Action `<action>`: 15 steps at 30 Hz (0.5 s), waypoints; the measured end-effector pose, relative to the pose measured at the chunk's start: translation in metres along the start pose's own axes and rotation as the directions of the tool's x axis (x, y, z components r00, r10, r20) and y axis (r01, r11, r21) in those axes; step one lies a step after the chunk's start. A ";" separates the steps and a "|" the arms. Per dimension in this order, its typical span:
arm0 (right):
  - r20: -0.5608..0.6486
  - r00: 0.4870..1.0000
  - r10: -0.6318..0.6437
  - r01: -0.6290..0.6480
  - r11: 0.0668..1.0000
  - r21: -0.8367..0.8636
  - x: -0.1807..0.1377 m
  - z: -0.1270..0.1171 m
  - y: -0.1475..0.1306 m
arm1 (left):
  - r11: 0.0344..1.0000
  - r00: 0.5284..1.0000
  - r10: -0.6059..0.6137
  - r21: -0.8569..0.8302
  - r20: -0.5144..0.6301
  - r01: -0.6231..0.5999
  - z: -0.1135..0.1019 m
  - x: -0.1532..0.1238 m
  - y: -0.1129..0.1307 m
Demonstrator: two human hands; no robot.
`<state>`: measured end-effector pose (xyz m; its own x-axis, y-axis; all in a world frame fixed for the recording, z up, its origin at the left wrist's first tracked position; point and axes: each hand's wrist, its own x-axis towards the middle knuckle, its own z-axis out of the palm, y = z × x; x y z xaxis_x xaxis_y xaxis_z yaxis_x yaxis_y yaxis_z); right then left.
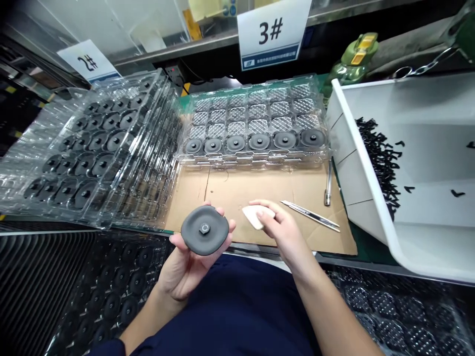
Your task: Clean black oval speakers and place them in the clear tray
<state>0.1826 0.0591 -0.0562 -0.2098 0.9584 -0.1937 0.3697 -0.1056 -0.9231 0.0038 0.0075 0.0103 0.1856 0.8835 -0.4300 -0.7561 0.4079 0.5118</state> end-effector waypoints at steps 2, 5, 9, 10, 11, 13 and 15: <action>-0.017 1.000 0.002 -0.003 0.997 -0.084 0.017 0.016 0.021 | 0.993 0.996 -0.077 -0.081 0.038 0.080 0.002 0.000 0.000; -0.077 0.996 -0.033 0.015 0.977 -0.215 0.024 0.042 0.041 | 0.980 0.987 -0.142 -0.132 0.076 0.151 0.002 -0.003 0.002; -0.139 0.983 -0.122 0.075 0.950 -0.302 0.004 0.058 0.043 | 0.988 0.994 0.086 0.126 0.068 -0.094 -0.004 -0.010 0.004; -0.131 0.980 -0.151 0.106 0.948 -0.300 -0.003 0.057 0.039 | 0.943 0.982 0.177 0.273 0.068 -0.189 -0.005 -0.011 0.005; -0.120 0.976 -0.179 0.138 0.946 -0.293 -0.011 0.054 0.035 | 0.860 0.962 0.263 0.433 0.078 -0.270 -0.007 -0.012 0.005; -0.102 0.968 -0.229 0.194 0.942 -0.275 -0.023 0.045 0.026 | 0.622 0.920 0.364 0.697 0.145 -0.356 -0.011 -0.012 0.006; -0.101 0.958 -0.268 0.234 0.936 -0.265 -0.031 0.032 0.014 | 0.412 0.892 0.370 0.815 0.259 -0.407 -0.014 -0.010 0.007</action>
<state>0.1648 0.0195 -0.0735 -0.2087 0.9733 0.0953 0.5365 0.1955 -0.8210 -0.0118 -0.0017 0.0077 0.0487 0.9988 -0.0020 0.1243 -0.0041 0.9922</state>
